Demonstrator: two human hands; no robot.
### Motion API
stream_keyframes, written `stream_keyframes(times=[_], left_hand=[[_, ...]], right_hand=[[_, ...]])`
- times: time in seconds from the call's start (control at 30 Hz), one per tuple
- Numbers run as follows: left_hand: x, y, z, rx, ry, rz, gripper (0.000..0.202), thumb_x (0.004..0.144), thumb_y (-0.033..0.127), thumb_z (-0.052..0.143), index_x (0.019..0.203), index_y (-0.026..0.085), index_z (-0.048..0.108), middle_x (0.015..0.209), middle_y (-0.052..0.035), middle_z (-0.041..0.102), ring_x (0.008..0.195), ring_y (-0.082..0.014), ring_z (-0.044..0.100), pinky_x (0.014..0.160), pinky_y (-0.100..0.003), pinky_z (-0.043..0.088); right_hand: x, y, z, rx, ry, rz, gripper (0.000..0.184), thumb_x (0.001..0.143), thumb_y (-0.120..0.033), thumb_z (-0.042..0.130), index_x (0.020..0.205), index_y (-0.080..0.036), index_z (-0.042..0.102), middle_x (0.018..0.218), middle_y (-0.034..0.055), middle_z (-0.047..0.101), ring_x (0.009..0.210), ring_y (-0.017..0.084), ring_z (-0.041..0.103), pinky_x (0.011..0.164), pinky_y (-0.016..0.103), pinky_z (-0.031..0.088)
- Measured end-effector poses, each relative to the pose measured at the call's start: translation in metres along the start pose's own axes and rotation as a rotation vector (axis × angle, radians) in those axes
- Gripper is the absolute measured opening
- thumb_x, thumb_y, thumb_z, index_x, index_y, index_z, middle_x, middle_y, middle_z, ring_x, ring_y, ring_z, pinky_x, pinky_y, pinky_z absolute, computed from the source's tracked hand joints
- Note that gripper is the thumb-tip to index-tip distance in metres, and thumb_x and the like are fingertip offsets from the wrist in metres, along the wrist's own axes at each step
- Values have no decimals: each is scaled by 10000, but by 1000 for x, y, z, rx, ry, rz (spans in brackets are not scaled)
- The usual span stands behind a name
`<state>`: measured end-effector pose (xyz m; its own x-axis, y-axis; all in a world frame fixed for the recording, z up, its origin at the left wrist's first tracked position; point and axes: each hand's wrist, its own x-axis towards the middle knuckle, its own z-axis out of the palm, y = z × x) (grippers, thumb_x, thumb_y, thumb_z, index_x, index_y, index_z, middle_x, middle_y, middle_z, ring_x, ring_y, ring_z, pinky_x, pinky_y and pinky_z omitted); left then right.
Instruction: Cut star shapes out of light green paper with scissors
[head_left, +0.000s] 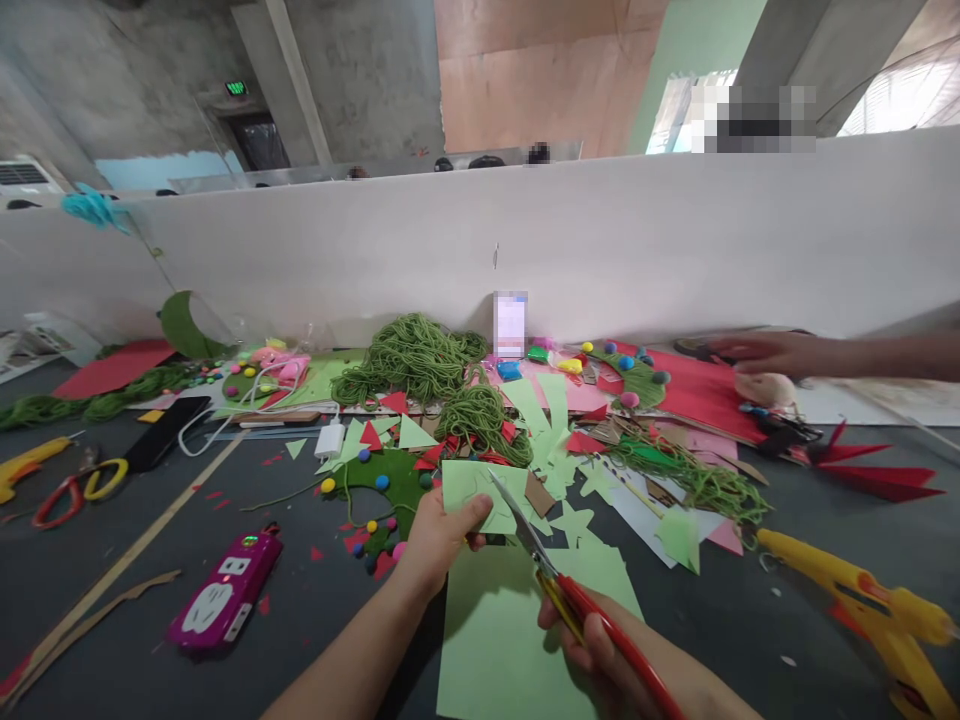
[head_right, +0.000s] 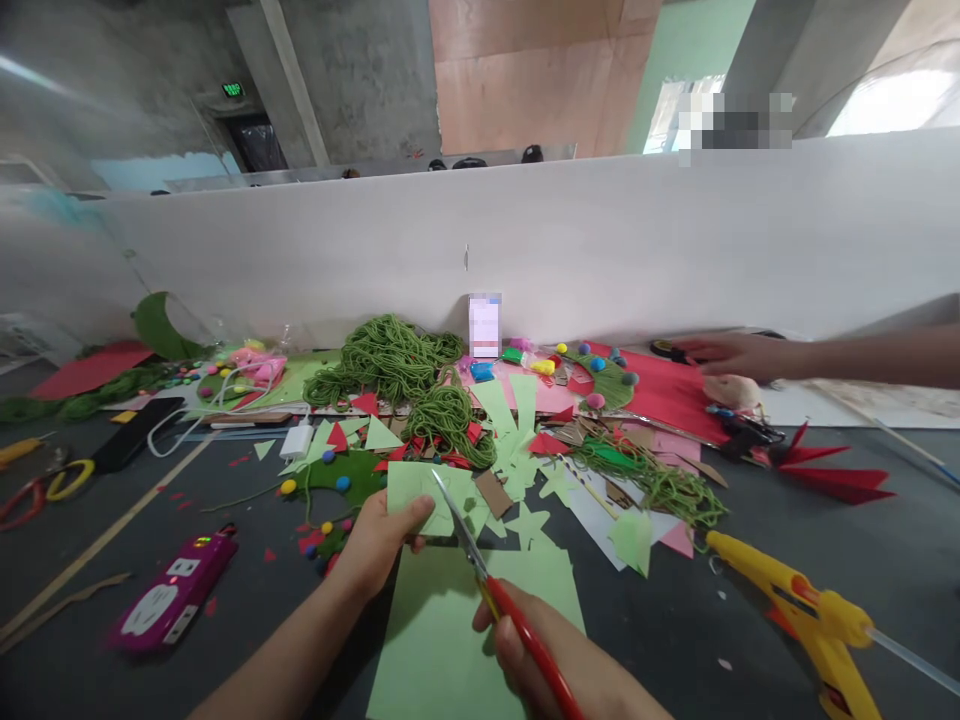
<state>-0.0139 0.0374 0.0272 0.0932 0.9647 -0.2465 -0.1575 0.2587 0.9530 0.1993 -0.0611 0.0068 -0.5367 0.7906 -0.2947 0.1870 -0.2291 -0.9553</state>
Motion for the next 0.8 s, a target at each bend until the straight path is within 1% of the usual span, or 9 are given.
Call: stream_keyframes(times=[0.07,0.2,0.33,0.4,0.57,0.7,0.8], left_hand=[[2,-2,-2,15,-27,-5,466,556,479,922,753,111,713,594,-17,650,448,-99,502,417,-228,394],[6,-6,-4,22,-29,-7,462,570,481,917,766,114,719,606,-19,660,441,-100,507,411,-228,397],[5,-6,-2,30,-10,-14,437,577,451,918,768,119,709,624,-27,672,445,-105,516,412,-232,396],[3,-5,0,26,-4,-19,436,574,449,917,761,121,698,613,-21,661,436,-103,509,411,-234,392],[-1,-4,4,-15,-3,-19,456,570,462,915,758,127,670,606,1,643,434,-84,494,425,-222,395],[-1,-4,4,-24,0,-30,480,559,483,918,735,128,646,574,12,628,418,-80,488,414,-214,384],[-1,-4,5,-32,12,-23,486,560,488,919,732,128,643,570,4,638,416,-89,502,412,-218,388]], right_hand=[[1,1,-2,-22,-4,-7,905,794,-984,234,1097,-179,514,725,-40,375,558,84,316,507,223,269],[1,-1,-3,-66,1,1,894,805,-977,216,1084,-181,510,740,-26,394,566,91,331,494,218,289],[0,-4,0,-101,44,-35,837,830,-957,206,981,-188,500,748,-12,402,595,98,339,483,207,298],[1,-4,1,-102,58,-41,837,821,-965,204,950,-190,493,729,-17,397,583,95,336,472,201,294],[1,-4,3,-63,60,-12,847,807,-977,215,975,-192,485,691,-46,377,504,66,321,434,188,285],[3,-1,5,-39,60,11,871,779,-998,219,977,-191,481,662,-60,362,478,57,313,418,181,282],[3,7,7,11,70,33,914,773,-1001,229,1061,-179,505,692,-63,364,477,48,308,428,178,301]])
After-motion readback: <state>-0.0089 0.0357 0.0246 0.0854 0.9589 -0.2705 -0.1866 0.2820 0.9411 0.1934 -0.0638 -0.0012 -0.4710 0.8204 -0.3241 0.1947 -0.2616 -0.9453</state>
